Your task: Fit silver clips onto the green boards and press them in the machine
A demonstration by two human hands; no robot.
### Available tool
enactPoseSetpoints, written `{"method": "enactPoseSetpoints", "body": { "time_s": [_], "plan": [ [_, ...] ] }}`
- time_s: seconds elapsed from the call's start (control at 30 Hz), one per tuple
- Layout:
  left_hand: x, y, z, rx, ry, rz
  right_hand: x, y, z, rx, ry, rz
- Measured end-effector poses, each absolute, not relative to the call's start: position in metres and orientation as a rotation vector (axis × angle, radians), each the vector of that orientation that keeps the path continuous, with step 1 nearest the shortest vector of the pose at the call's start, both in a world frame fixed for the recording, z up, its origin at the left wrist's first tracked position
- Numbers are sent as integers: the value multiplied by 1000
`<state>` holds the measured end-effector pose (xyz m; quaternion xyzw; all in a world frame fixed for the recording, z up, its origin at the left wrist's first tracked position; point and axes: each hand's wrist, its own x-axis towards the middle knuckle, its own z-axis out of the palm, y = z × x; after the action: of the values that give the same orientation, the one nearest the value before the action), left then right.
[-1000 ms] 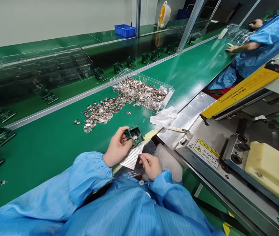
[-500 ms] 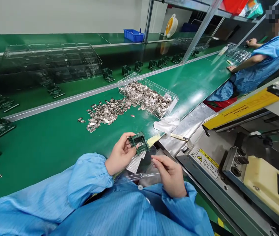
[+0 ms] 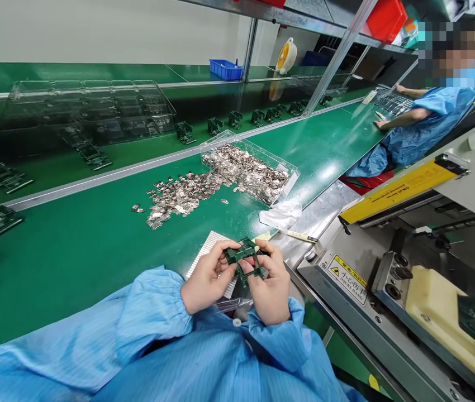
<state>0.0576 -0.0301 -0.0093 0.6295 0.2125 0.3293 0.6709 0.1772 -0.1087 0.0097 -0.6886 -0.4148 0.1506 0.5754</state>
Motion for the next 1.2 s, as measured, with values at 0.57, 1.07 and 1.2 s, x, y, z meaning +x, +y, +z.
{"method": "enactPoseSetpoints", "body": {
  "time_s": [0.57,1.07,1.2],
  "plan": [
    [50,-48,52,1569,413,334,215,-184,51,-1320,-1282,620],
    [330,-150,124,2131,-350,323,351,-398,85,-1564,-407,-515],
    [327,-145,127,1965,-262,332,374,-384,95,-1738,-530,-305]
  ]
}}
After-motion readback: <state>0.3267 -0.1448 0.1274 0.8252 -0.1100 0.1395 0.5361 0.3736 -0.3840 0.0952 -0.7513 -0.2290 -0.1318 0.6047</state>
